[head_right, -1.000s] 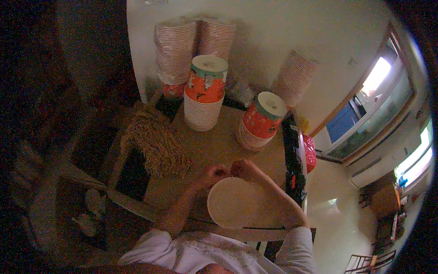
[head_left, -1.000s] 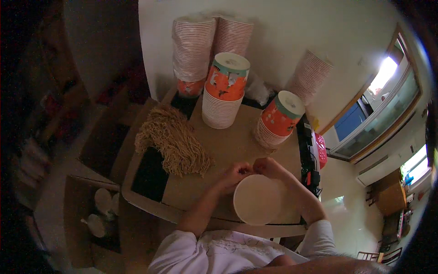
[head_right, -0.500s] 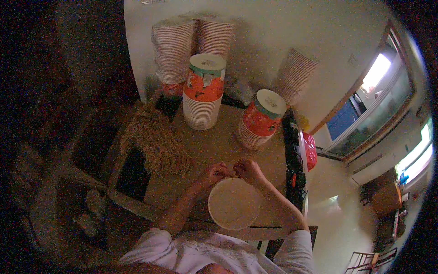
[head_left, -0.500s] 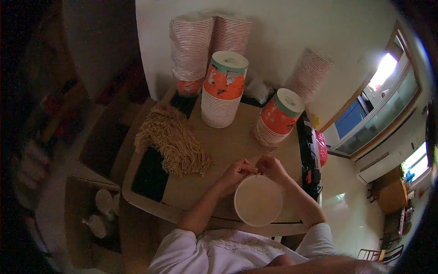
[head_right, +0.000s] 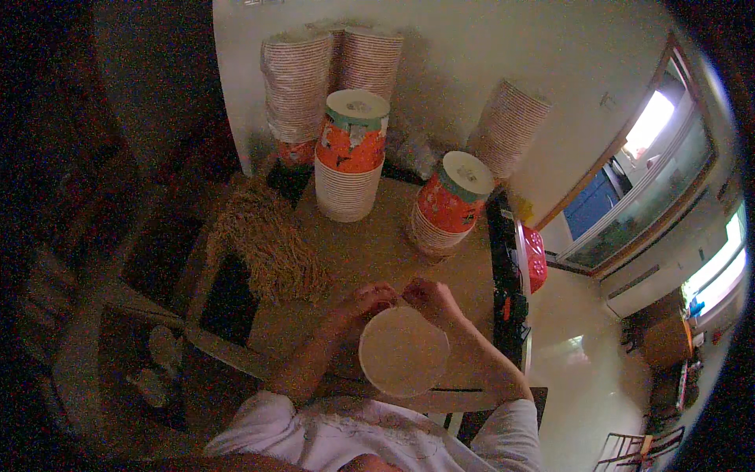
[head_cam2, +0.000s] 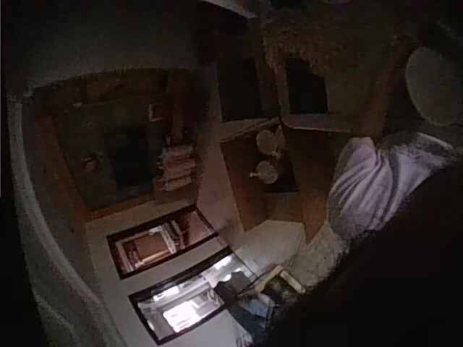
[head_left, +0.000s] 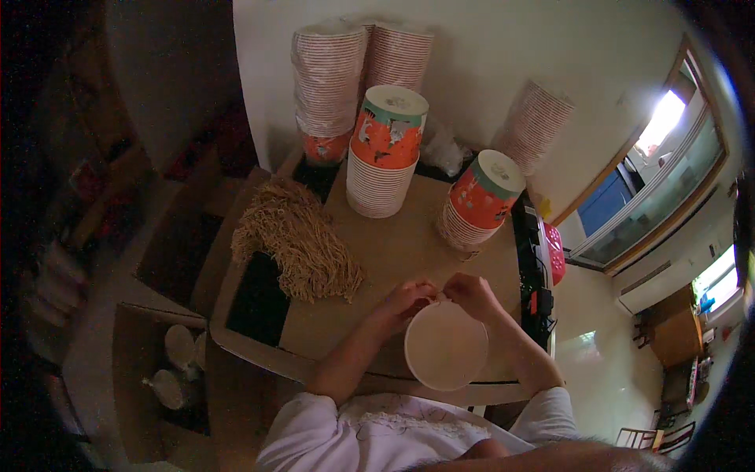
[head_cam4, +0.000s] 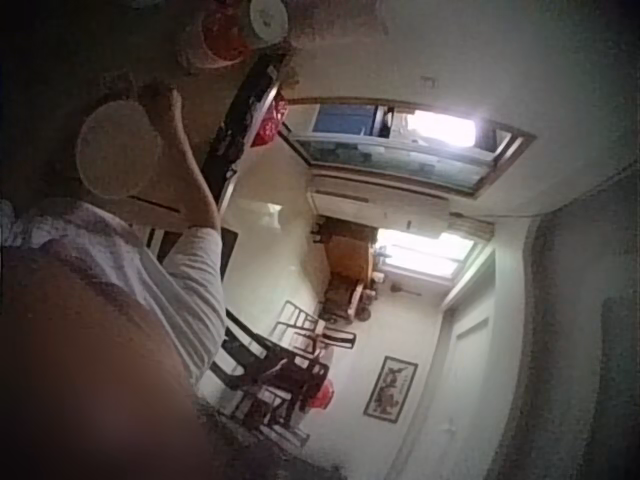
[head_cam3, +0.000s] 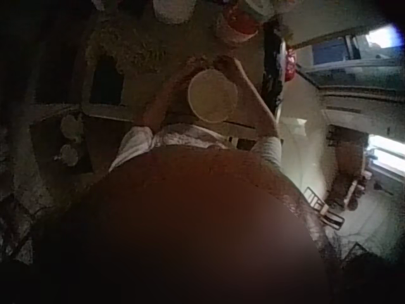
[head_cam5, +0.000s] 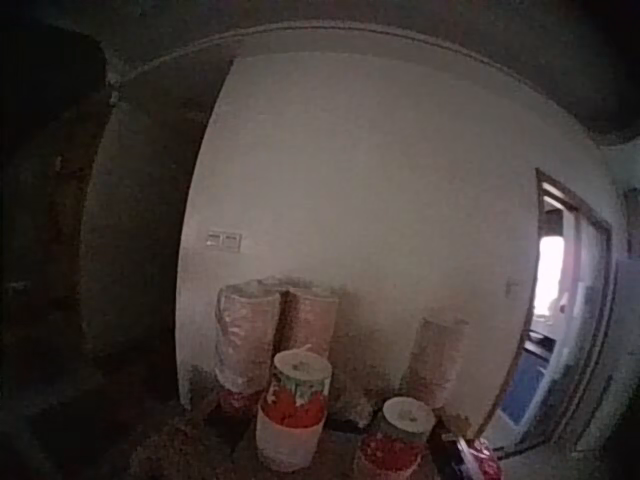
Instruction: Tying thin strings to the handles or rims of small decorated buckets.
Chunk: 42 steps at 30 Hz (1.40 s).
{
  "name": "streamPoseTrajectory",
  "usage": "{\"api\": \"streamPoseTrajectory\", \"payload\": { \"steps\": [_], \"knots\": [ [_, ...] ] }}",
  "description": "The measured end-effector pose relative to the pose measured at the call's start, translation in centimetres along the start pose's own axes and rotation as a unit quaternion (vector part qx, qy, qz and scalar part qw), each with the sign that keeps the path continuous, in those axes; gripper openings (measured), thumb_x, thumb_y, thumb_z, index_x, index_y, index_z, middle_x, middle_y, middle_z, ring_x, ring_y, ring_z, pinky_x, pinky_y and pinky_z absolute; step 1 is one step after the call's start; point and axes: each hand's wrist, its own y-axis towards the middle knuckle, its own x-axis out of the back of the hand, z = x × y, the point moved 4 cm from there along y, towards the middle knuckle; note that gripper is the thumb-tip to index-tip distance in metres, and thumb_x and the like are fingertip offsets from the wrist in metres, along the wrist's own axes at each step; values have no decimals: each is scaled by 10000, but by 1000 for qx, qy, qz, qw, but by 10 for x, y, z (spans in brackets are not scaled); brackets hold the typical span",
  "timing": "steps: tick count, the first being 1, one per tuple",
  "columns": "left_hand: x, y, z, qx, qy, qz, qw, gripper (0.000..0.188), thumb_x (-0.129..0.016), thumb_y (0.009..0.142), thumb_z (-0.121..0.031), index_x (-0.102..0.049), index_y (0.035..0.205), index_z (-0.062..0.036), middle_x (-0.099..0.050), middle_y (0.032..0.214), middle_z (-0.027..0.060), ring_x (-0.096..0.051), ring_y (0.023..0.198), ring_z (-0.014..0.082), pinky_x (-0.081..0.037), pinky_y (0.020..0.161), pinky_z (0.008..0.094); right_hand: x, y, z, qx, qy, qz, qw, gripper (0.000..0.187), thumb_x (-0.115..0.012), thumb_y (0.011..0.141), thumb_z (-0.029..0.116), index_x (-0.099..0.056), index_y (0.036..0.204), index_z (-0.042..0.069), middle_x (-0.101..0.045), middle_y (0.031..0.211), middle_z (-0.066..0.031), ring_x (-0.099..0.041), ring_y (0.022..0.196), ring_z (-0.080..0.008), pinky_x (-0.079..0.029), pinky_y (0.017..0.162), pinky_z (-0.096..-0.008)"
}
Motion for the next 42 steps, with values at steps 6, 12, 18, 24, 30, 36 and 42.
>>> {"api": "streamPoseTrajectory", "payload": {
  "steps": [6,12,18,24,30,36,42],
  "knots": [
    [35,44,39,82,24,9,996,176,-558,800,-261,-590,851,-95,-569,747,-8,-503,576,70,-413,527,198,-2,-12,25,71,-50,-88,992,59,-581,749,59,-580,790,16,-595,722,-105,-588,645,-187,-461,582,-286],
    [20,29,22,46,43,-12,998,213,-574,785,-306,-591,829,-98,-549,701,-28,-462,534,54,-384,492,184,-1,-17,33,108,-88,-134,981,39,-585,739,58,-581,770,36,-580,739,-116,-574,645,-269,-462,573,-324],
    [33,30,23,70,62,15,996,200,-550,821,-254,-615,909,-87,-575,761,-32,-501,602,69,-419,537,206,-6,-21,41,127,-135,-155,970,41,-597,734,69,-585,765,45,-584,744,-113,-585,654,-262,-470,580,-328],
    [29,33,27,30,8,-8,999,180,-568,809,-219,-584,803,-40,-481,586,-26,-380,418,31,-264,352,161,-6,-22,43,137,-166,-150,965,48,-605,731,77,-586,763,47,-581,733,-103,-581,646,-264,-468,574,-331],
    [17,23,16,46,19,-23,998,173,-566,815,-197,-602,844,-30,-514,624,-18,-385,427,36,-268,361,172,-6,-22,34,121,-216,-131,960,91,-597,751,164,-578,798,90,-555,775,-95,-555,713,-307,-455,598,-387],
    [7,11,6,63,-41,-33,997,152,-553,822,-146,-614,901,-30,-521,628,-25,-415,482,37,-328,420,165,-4,-24,29,152,-211,-125,958,130,-585,755,137,-606,877,97,-575,821,-96,-559,735,-306,-457,633,-383],
    [31,22,24,37,26,-1,999,223,-605,795,-237,-635,953,-82,-580,703,-27,-486,553,53,-397,500,195,3,-18,25,131,-51,-45,989,128,-535,740,3,-614,840,13,-599,825,-138,-592,781,-280,-470,672,-328]
  ]
}}
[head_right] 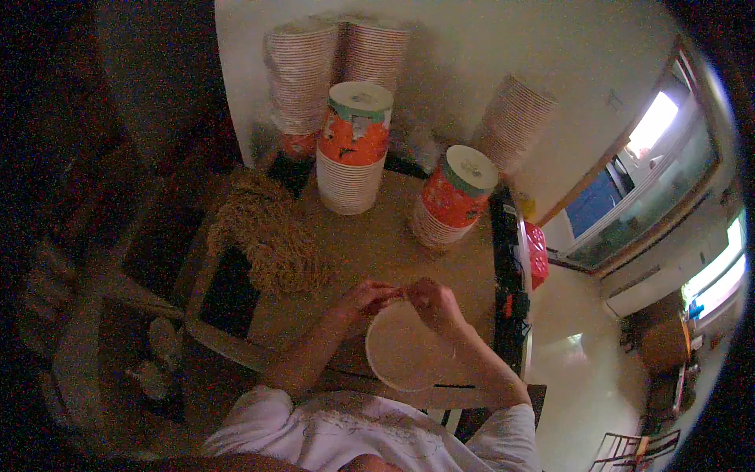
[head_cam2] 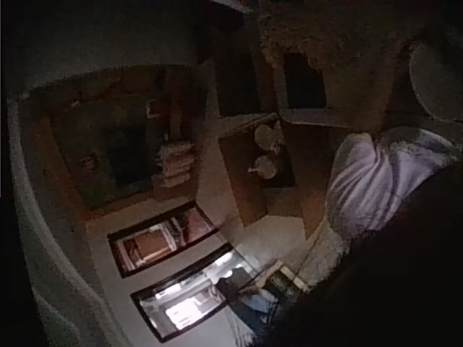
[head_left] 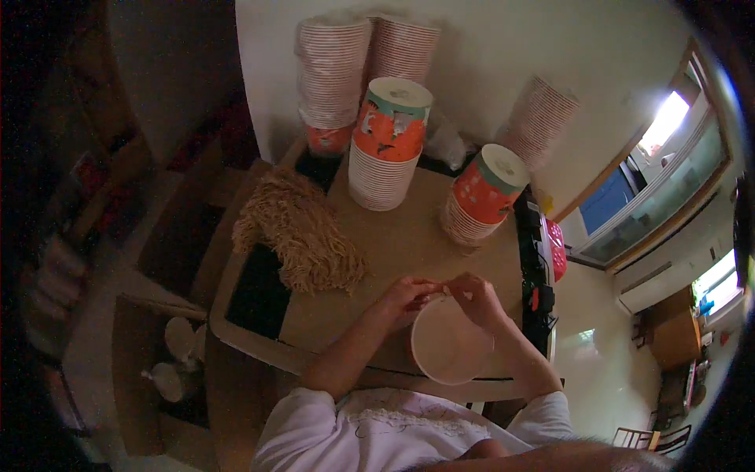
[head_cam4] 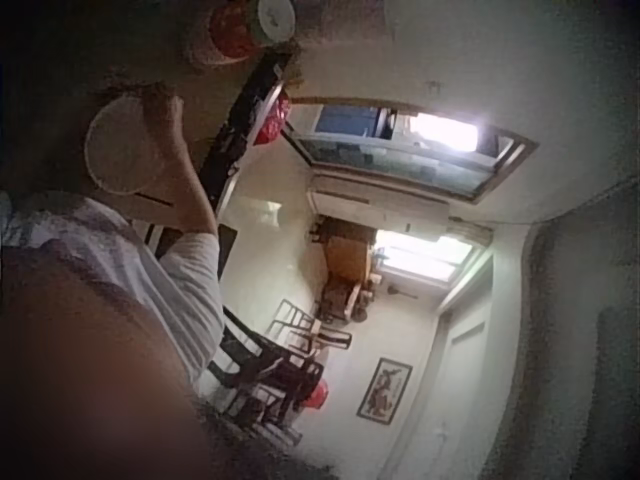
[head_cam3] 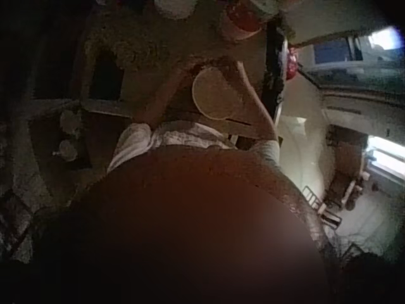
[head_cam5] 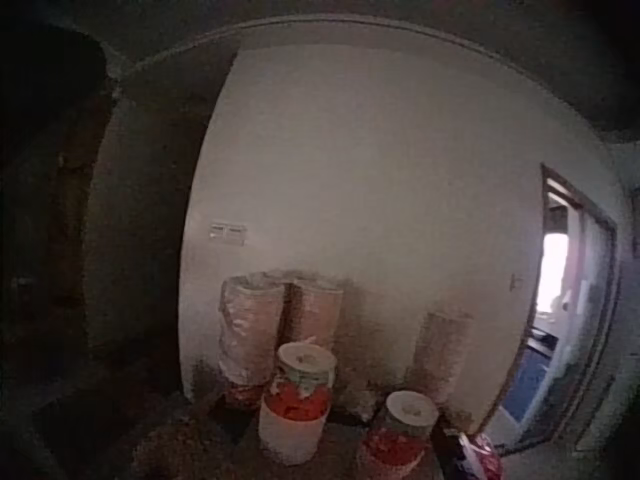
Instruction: Tying thin strings to the handles or rims of small decorated buckets.
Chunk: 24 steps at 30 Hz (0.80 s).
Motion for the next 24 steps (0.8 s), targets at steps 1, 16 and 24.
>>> {"api": "streamPoseTrajectory", "payload": {
  "steps": [1,16,24],
  "knots": [
    [-10,-4,-5,3,1,3,1000,223,-605,795,-237,-635,953,-82,-580,703,-27,-486,553,53,-397,500,195,0,0,-19,-103,89,6,991,124,-536,755,10,-614,852,0,-610,819,-122,-598,770,-243,-470,674,-306],
    [-13,-17,-29,-117,254,-135,951,130,-592,797,-142,-637,837,-27,-603,719,-4,-501,609,56,-420,544,217,-10,18,-28,-166,222,102,955,114,-625,770,109,-623,785,-4,-608,690,-32,-539,638,-70,-434,580,-213],
    [13,7,-5,-257,262,-101,925,149,-650,770,-208,-652,829,-71,-523,620,-34,-448,525,55,-384,472,225,-15,24,-22,-150,56,79,984,110,-656,733,139,-632,753,34,-586,617,-44,-528,591,-66,-432,534,-246]
  ]
}}
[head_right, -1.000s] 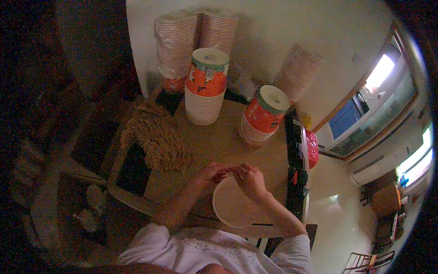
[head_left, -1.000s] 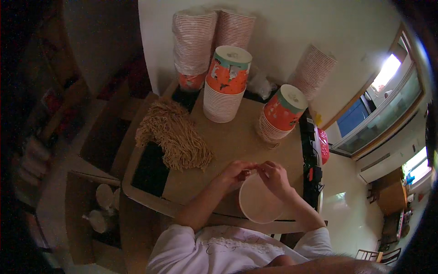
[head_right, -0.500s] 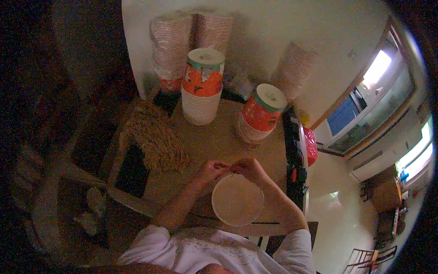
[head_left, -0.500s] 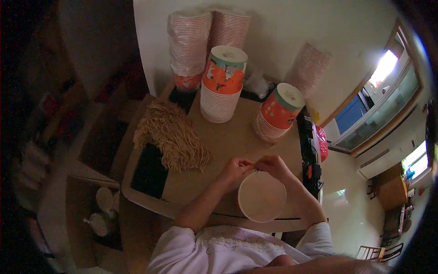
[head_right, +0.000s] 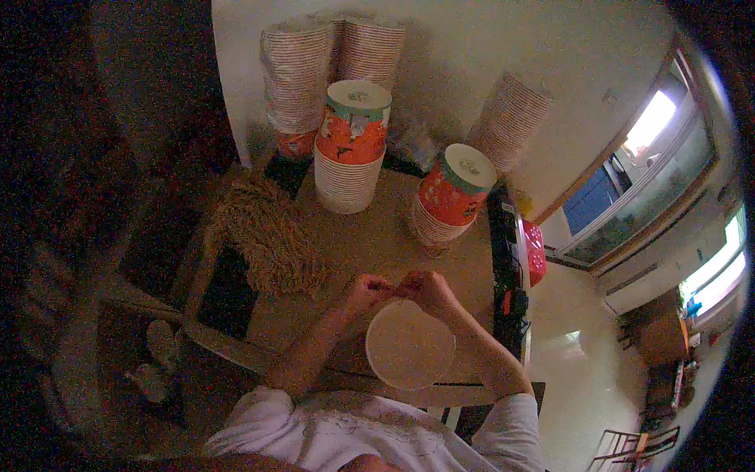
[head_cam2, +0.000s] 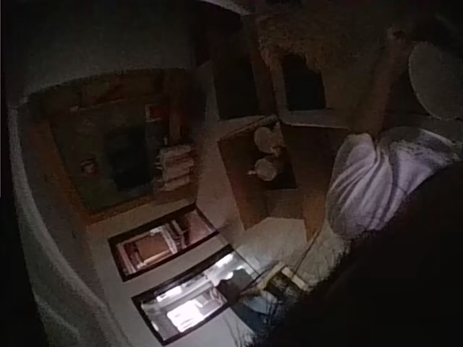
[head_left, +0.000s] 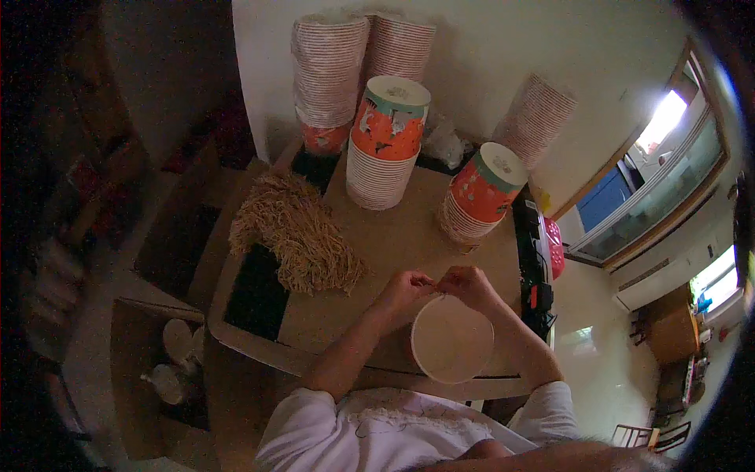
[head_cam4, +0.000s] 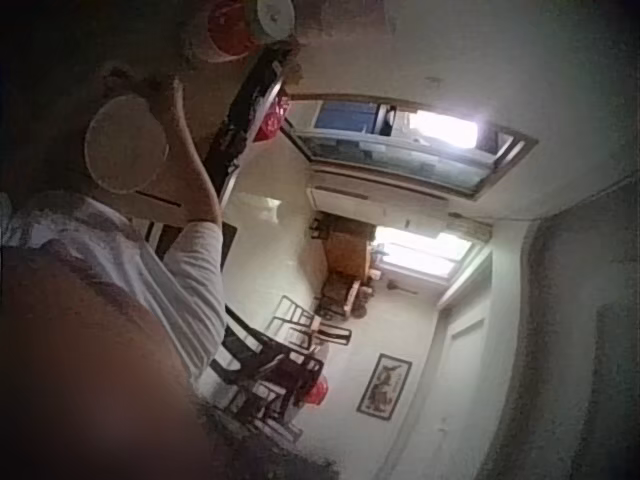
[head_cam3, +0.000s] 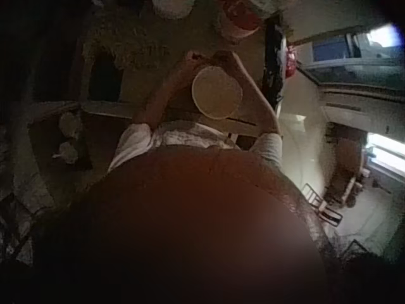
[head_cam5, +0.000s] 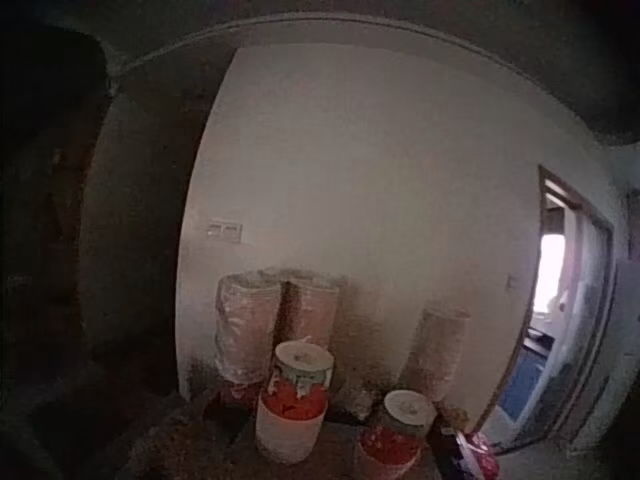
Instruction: Tying thin strings to the handles or rims of small decorated buckets.
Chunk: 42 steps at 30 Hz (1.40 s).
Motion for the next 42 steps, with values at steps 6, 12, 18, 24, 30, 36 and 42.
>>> {"api": "streamPoseTrajectory", "payload": {
  "steps": [6,12,18,24,30,36,42],
  "knots": [
    [-5,-1,-21,129,-4,35,991,191,-686,740,-229,-655,815,-57,-589,682,-17,-500,587,75,-417,538,245,4,-4,-2,-9,-28,-10,1000,118,-637,744,142,-628,757,25,-602,635,-55,-542,586,-91,-443,546,-257],
    [-5,7,-4,60,41,23,997,175,-641,772,-223,-650,814,-54,-606,708,0,-532,629,91,-439,584,266,4,-2,-7,-11,-35,-7,999,128,-628,754,148,-631,776,22,-610,645,-48,-553,602,-92,-449,556,-252],
    [-6,7,-22,116,-4,-28,993,106,-612,764,-83,-614,822,6,-619,772,49,-579,723,106,-468,656,249,-1,4,-30,-77,97,82,989,152,-614,774,163,-631,781,12,-617,698,-21,-544,663,-65,-442,600,-239],
    [4,10,-8,135,-50,-27,989,125,-585,788,-120,-603,865,-24,-598,735,36,-540,623,88,-456,566,220,-4,7,-11,-63,40,136,988,127,-627,761,153,-632,768,27,-635,715,-50,-555,655,-87,-457,604,-262],
    [-3,0,-24,220,-142,15,965,210,-587,798,-200,-567,952,-58,-591,740,16,-493,549,54,-396,466,193,-6,5,-20,-83,37,124,988,156,-619,756,172,-616,757,16,-599,687,-13,-529,633,-72,-425,573,-231],
    [-7,-1,-37,196,-114,89,970,176,-613,780,-185,-597,888,-48,-589,695,11,-482,532,62,-380,460,204,-6,6,-20,-52,54,117,990,142,-645,747,147,-616,767,10,-593,676,-21,-515,618,-79,-408,547,-230],
    [-1,4,-14,171,-128,107,971,124,-629,756,-120,-607,841,-32,-587,679,20,-483,532,73,-375,464,213,-4,2,-4,-63,44,109,991,119,-630,747,134,-613,764,17,-586,672,-23,-514,629,-77,-414,560,-235]
  ]
}}
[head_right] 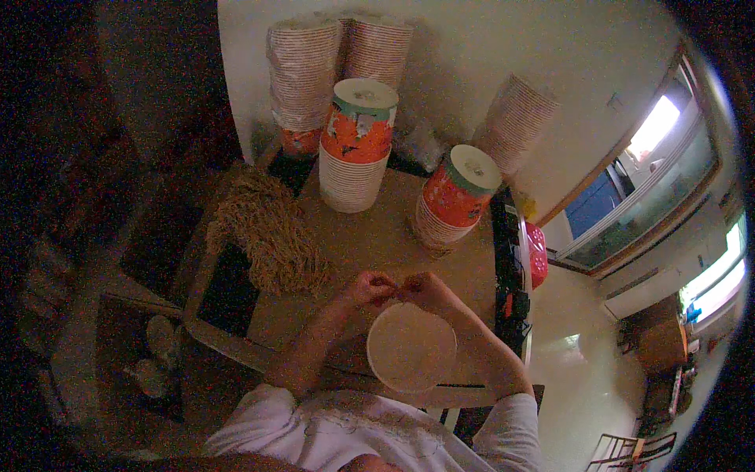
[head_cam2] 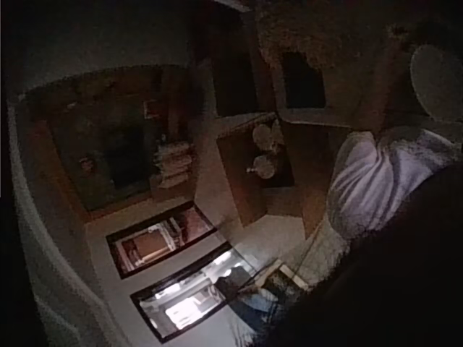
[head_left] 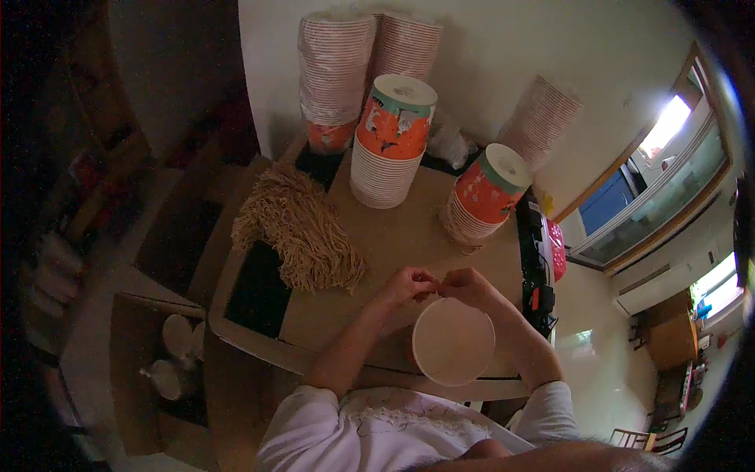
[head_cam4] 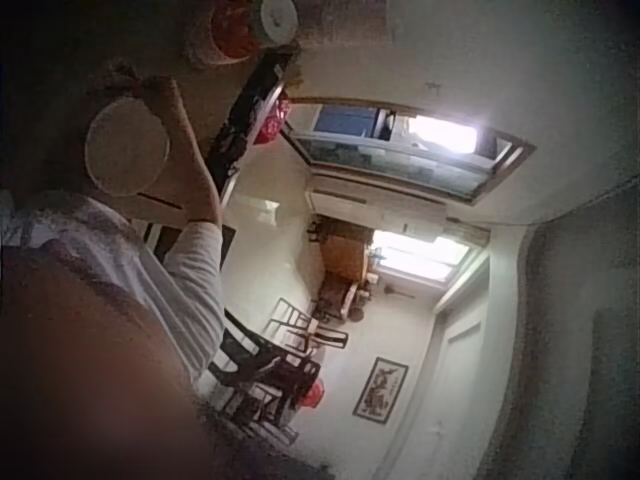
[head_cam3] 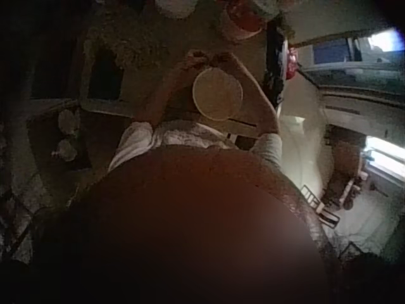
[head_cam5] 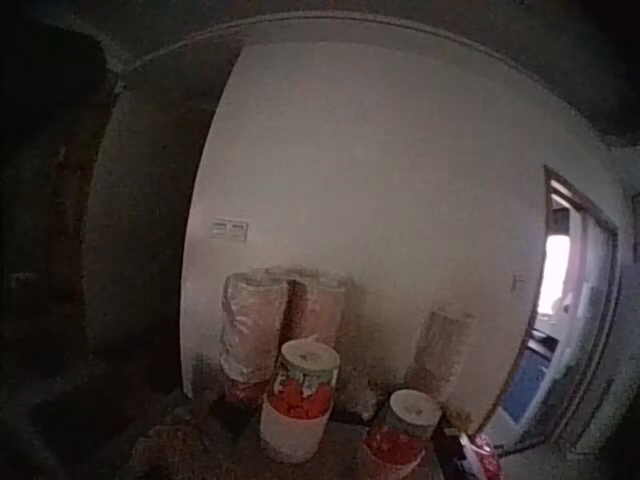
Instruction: Tying thin strings to the handles or rims of small decorated buckets.
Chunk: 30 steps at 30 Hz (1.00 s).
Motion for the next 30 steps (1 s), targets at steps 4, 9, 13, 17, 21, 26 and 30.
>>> {"api": "streamPoseTrajectory", "payload": {
  "steps": [4,9,13,17,21,26,30],
  "knots": [
    [10,0,4,-18,5,-26,999,113,-611,761,-92,-611,848,-20,-580,670,24,-481,530,76,-372,465,216,1,-1,-1,5,-7,4,1000,110,-626,747,126,-606,758,18,-586,675,-26,-525,637,-82,-425,573,-240],
    [4,-6,-8,-17,23,6,1000,122,-590,770,-70,-616,876,-15,-612,729,31,-493,561,69,-378,476,206,-6,11,-22,24,74,1,997,104,-603,774,102,-585,769,0,-579,667,-31,-535,634,-86,-436,573,-236],
    [3,-13,-14,-38,-36,-34,998,118,-581,783,-76,-616,878,-17,-624,756,35,-498,563,65,-382,472,203,-6,14,-23,41,52,-9,998,100,-588,792,93,-581,782,-6,-578,662,-36,-537,611,-81,-437,556,-224],
    [6,-7,-4,-28,-7,-30,999,142,-603,788,-136,-620,873,-23,-624,737,30,-501,554,60,-391,472,204,-6,8,-9,17,11,-21,1000,112,-587,796,103,-580,765,-4,-577,652,-27,-532,596,-75,-435,533,-220],
    [1,-5,-7,-1,53,-21,998,182,-647,770,-183,-623,865,-30,-622,717,17,-502,549,56,-393,474,201,-5,5,-12,27,-14,-52,998,126,-593,797,117,-582,755,-1,-581,651,-25,-533,599,-72,-434,529,-218],
    [2,-2,1,-12,66,-36,997,177,-657,763,-172,-619,866,-34,-614,703,3,-497,539,55,-390,471,200,-6,4,-5,53,-32,-60,996,165,-609,798,157,-590,740,3,-588,652,-36,-540,603,-72,-433,529,-226],
    [-6,-4,-9,-35,49,-34,998,166,-662,755,-139,-594,868,-37,-599,704,-3,-496,543,58,-387,470,202,-4,6,-13,47,-31,-58,997,176,-607,799,163,-590,732,0,-589,651,-38,-539,605,-74,-435,530,-230]
  ]
}}
